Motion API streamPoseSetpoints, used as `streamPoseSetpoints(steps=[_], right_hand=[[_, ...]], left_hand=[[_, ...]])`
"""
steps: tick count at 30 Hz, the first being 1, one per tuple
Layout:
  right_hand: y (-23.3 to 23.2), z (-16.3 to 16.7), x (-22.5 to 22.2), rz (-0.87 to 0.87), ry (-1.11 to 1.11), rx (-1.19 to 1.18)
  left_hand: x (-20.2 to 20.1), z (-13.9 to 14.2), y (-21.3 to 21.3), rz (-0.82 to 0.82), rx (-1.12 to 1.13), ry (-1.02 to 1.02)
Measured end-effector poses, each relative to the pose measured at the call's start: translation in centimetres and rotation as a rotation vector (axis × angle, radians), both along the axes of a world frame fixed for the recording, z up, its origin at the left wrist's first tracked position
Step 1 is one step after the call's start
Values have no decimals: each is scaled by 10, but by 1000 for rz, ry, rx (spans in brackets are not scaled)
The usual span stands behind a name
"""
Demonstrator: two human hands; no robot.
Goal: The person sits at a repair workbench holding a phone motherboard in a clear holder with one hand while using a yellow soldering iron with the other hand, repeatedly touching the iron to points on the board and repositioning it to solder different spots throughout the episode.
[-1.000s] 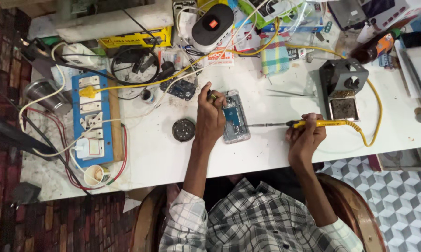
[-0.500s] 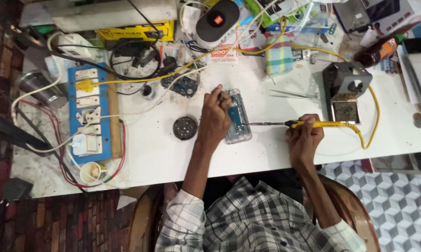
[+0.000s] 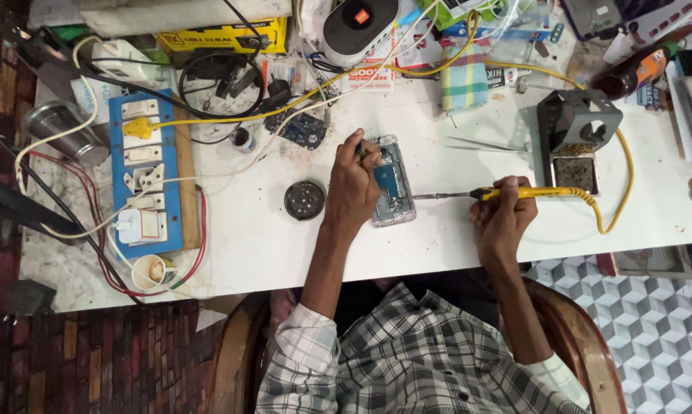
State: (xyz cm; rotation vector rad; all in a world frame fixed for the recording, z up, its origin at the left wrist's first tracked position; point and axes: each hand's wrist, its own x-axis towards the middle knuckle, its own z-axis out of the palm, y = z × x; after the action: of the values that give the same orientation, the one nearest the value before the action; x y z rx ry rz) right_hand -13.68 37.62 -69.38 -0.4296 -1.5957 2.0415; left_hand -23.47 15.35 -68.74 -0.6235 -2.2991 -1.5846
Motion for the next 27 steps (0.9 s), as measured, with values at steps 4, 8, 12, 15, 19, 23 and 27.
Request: streamPoseSetpoints(steps=[4,8,12,15,19,23,27], right_hand=[[-1,-1,0,42,-5,92],[-2,2,0,73,-12,148],[-5,6,-1,80,-7,164],[-6,6,-2,41,-65,126],[-6,3,-3,38,-43,112],[-7,0,-8,17,-46,83],[-6,0,-12,-4,-83,107]], left_hand=[[-3,0,-1,-4,-36,51],[-2,2,-1,14,27,-16],[-1,7,-2,29,-7,-5],[-2,9,-2,27,-6,8],[-4,8,-5,39,-65,64],[-8,7,-6,50,-132,89],[-12,8,-7,59,-101,76]])
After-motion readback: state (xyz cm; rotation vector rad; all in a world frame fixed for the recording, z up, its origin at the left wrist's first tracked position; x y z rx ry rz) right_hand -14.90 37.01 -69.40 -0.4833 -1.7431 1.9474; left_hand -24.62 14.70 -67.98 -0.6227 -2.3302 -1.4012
